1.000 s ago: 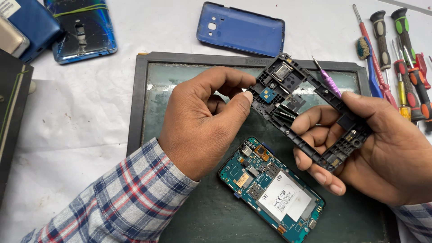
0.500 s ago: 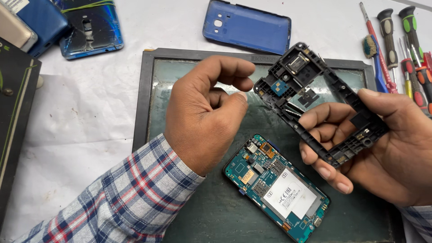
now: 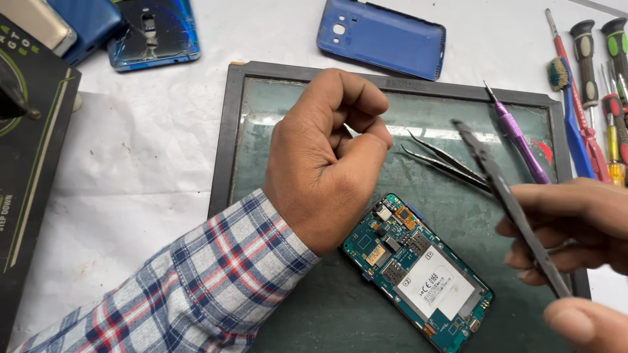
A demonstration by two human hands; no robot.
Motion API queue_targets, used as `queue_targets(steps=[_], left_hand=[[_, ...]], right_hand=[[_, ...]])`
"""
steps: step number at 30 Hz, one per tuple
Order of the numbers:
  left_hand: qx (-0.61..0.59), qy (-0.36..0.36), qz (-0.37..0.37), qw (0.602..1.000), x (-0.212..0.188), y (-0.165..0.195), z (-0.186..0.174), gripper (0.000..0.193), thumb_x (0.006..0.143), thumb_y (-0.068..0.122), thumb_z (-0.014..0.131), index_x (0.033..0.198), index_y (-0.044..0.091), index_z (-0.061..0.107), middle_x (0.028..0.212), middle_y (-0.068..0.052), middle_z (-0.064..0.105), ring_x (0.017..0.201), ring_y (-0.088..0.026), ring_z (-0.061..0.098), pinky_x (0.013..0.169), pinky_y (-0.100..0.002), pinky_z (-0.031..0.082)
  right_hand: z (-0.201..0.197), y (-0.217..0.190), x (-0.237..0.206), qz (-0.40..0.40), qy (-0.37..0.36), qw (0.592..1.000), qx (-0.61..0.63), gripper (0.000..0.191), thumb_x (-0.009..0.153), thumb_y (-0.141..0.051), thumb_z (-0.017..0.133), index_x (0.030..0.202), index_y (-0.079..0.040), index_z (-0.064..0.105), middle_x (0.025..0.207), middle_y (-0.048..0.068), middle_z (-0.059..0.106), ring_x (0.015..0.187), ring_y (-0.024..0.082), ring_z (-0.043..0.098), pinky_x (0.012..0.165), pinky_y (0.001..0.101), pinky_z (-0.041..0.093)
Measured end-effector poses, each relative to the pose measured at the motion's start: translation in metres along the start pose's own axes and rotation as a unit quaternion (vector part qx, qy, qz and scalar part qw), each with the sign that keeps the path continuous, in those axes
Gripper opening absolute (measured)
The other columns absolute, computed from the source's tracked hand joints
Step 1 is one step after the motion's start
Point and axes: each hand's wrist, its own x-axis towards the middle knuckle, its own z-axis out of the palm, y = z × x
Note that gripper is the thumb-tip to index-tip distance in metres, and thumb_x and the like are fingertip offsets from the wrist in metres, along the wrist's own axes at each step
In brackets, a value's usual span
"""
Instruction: The person uses a small screwdriver to unscrew the back of a smartphone, then removes the back cover and lifts out the internal frame. They work on the exposed circuit board, using tweezers to handle a small flex cable and small components, and hold the frame while continuing to work on it.
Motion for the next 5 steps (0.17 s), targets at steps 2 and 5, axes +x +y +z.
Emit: queue_targets(steps=[2,5], left_hand=[[0.035,-0.026,-0.003,0.999,-0.003,-0.007,-0.001,0.022,0.086,0.001,0.062,0.108,0.005,0.061,0.093,-0.004,0.068,0.063,-0.002,0.047,0.051,-0.02,0.04],[0.096,-0.067,0.005,0.993,0.007,-0.021,-0.032,0.028,0.077,0.002,0.064,0.105,0.007,0.063,0.09,-0.003,0.071,0.065,-0.005,0.05,0.051,-0.024,0.041]], right_hand=[[-0.023,0.039,-0.006,0.093,0.001,0.995,0.039,0.1,0.079,-0.044,0.087,0.158,0.002,0.046,0.128,0.022,0.059,0.105,0.033,0.072,0.087,0.0468,0.061],[-0.071,0.116,0.011,0.359,0.011,0.91,0.205,0.089,0.075,-0.029,0.088,0.152,-0.002,0.052,0.123,0.03,0.058,0.103,0.049,0.069,0.08,0.0631,0.062]])
